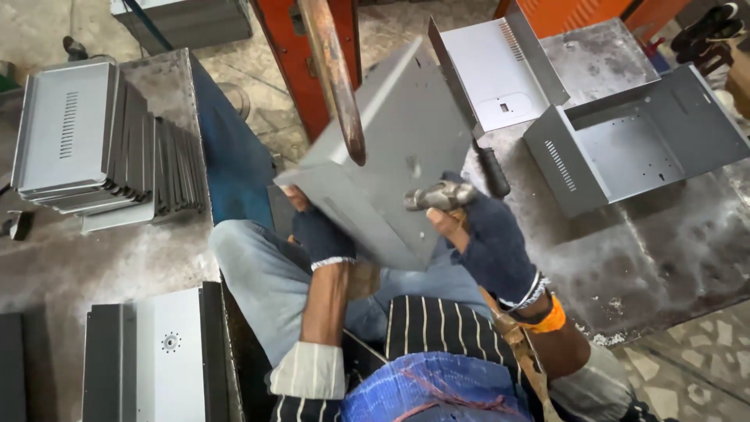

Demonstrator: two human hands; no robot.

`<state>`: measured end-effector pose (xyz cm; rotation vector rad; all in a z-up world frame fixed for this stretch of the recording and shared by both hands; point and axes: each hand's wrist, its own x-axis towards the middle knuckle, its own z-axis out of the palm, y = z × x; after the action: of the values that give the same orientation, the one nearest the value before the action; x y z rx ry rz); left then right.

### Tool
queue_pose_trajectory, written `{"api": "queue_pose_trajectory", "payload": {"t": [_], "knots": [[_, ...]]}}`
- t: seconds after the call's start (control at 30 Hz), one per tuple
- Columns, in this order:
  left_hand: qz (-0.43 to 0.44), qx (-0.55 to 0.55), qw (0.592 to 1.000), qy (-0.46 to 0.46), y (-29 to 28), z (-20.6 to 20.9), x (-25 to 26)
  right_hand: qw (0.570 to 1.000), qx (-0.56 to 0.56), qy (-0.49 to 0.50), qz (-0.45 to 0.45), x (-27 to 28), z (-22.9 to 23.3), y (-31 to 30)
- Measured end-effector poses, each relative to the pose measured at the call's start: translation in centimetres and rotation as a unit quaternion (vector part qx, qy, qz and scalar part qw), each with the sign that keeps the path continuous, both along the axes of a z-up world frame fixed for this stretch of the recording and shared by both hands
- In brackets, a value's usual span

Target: The person sits between workbenches and folds sheet-metal panels using a manual bending brake, hammering seams with a hammer to shape box enclosures, filing edges, and placing finished boxes onto a stack of completed enclosures.

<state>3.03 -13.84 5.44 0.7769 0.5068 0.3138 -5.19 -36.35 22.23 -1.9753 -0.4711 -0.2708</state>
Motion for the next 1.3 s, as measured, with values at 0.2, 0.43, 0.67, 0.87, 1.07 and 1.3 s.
{"api": "queue_pose_trajectory", "payload": {"t": [0.2, 0.43, 0.67, 0.87, 1.07, 1.3], "knots": [[-0.070, -0.125, 0.984, -0.105, 1.4, 1.8, 2.7, 0.972, -0.211, 0.077, -0.067, 0.8, 2.6, -1.0], [-0.041, -0.160, 0.985, -0.050, 5.2, -8.7, 5.0, 0.938, -0.322, 0.111, -0.060, 2.1, 5.4, 0.0], [0.012, -0.194, 0.981, -0.011, 3.8, -3.8, 3.5, 0.973, -0.219, -0.075, 0.003, 2.3, 8.0, 2.4], [0.056, -0.218, 0.974, 0.028, 1.6, 5.5, 0.3, 0.949, -0.307, -0.052, -0.045, 2.8, 6.1, 2.8], [0.096, -0.244, 0.962, 0.080, 0.4, 6.9, -0.9, 0.942, -0.329, 0.010, -0.063, 2.9, 5.3, 2.1], [-0.019, -0.242, 0.936, -0.254, 4.3, -18.0, 3.6, 0.981, -0.155, 0.002, -0.114, 1.1, 1.7, 2.7]]}}
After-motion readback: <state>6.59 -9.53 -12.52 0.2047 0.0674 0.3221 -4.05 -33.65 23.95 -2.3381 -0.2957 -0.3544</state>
